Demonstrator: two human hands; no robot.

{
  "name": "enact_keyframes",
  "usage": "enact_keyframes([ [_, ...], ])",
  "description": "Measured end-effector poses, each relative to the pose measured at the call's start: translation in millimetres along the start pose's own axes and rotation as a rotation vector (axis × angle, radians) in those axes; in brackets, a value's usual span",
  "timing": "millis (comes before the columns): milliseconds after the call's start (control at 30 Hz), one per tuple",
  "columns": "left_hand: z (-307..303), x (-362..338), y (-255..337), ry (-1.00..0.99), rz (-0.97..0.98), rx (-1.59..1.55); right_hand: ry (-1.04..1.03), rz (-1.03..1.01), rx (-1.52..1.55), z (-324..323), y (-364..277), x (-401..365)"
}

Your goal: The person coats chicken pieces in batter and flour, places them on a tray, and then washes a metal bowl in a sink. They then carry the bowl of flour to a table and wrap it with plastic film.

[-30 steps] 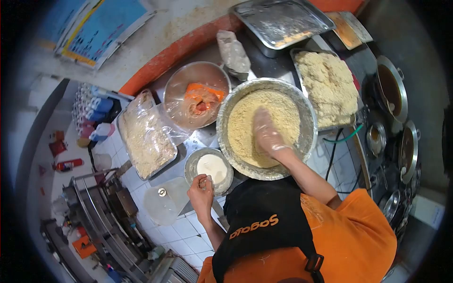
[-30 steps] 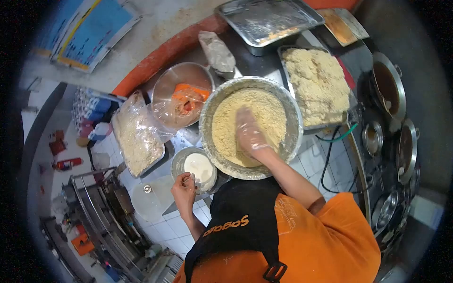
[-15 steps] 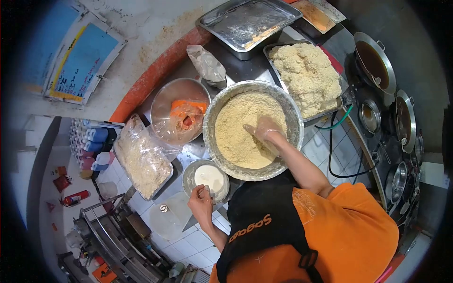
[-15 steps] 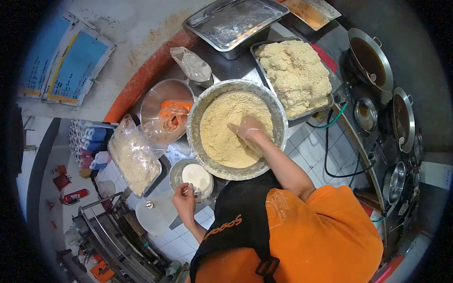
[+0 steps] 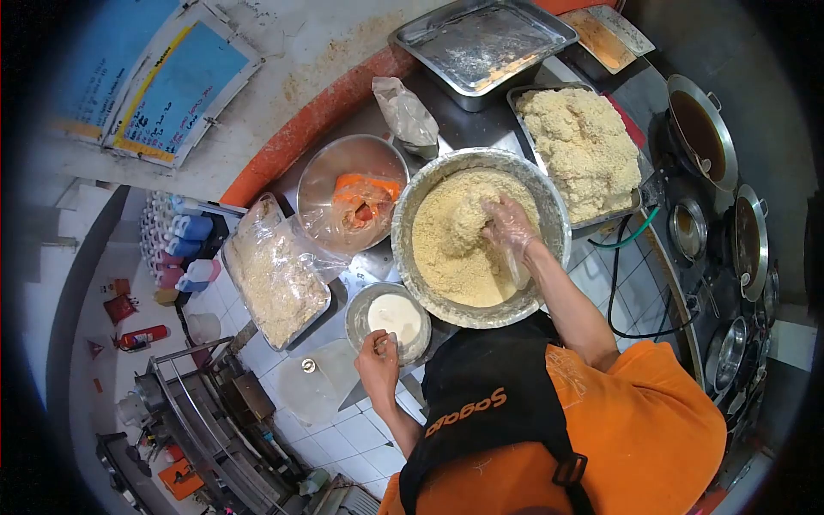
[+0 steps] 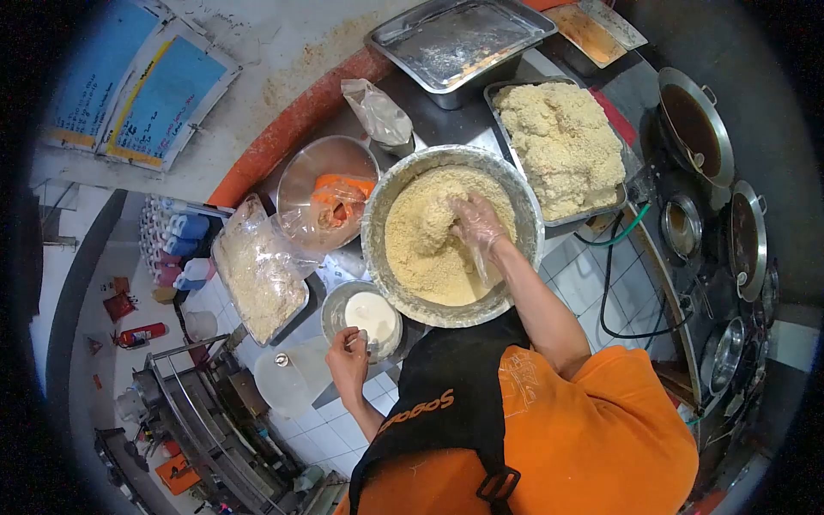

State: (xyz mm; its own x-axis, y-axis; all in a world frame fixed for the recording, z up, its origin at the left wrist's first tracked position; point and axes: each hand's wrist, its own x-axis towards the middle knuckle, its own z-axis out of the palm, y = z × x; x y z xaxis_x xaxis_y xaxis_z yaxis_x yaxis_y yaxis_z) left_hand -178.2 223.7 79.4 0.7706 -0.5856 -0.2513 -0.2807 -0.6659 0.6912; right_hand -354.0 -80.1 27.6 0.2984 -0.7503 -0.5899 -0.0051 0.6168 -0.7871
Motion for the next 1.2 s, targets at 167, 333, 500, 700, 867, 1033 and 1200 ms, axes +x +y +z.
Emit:
enact_keyframes([
  [167, -1, 0, -5, -0.014, 0.008, 0.007, -0.015, -0.06, 0.166, -27, -33, 8],
  [333, -4, 3, 10, -0.044, -0.072, -0.015, 0.027, -0.301, 0.552, -51, -86, 13],
  [500, -4, 5, 16, -0.063, -0.026, -0.004, 0.122, -0.421, 0.542, -123, -109, 58],
  [700, -3, 8, 0, -0.059, 0.035, 0.025, 0.498, -0.488, 0.182, -168, -128, 69],
  [867, -6, 7, 4, -0.033, 0.032, 0.012, 0.907, -0.494, -1.068, -163, -167, 34],
  [1033, -12, 18, 53, -0.033, 0.121, 0.091, 0.874, -0.959, -1.446, -218, -122, 120],
  [1200, -16, 83, 85, 0.173, 0.345, 0.136, 0.692, -1.048, -1.194, -153, -149, 29],
])
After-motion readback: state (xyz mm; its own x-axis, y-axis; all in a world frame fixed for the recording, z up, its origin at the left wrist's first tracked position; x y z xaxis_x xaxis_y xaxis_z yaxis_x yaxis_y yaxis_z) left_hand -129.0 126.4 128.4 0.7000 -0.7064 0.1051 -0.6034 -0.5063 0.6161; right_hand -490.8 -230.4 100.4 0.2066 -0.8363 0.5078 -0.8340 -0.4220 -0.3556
